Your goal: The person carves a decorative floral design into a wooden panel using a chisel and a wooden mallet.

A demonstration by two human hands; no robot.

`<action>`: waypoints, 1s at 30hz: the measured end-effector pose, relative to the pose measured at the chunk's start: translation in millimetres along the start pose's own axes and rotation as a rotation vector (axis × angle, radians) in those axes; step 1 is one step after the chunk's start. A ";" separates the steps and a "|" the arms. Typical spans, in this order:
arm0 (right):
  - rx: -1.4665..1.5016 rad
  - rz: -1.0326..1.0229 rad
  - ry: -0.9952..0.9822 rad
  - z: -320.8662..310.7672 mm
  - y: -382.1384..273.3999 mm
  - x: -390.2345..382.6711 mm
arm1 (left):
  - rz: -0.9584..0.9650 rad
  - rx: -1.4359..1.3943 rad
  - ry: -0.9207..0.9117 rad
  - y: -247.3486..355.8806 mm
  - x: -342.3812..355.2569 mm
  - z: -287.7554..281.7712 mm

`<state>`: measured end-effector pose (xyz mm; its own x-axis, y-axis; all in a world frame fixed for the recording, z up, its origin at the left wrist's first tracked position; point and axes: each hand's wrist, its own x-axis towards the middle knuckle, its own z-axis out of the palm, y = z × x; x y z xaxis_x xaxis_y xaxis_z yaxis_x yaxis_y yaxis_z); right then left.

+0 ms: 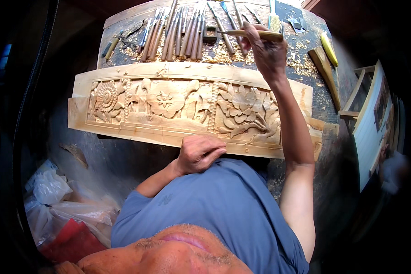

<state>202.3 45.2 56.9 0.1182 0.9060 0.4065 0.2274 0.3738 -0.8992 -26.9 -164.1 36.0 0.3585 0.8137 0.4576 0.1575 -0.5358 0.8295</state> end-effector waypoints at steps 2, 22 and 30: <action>-0.136 -0.020 -0.051 13.1 10.6 8.8 | -0.025 -0.009 0.012 1.6 -8.1 1.0; 0.054 0.297 -0.235 -127.9 -37.5 -101.9 | 0.208 0.189 -0.169 15.9 41.4 65.6; 0.053 0.308 -0.265 -222.6 -43.8 -144.0 | 0.280 0.133 -0.023 24.4 128.3 159.7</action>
<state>390.5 -145.8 73.8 -0.0819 0.9944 0.0675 0.1690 0.0806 -0.9823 169.9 -108.7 63.9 0.4256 0.6254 0.6540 0.1675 -0.7647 0.6223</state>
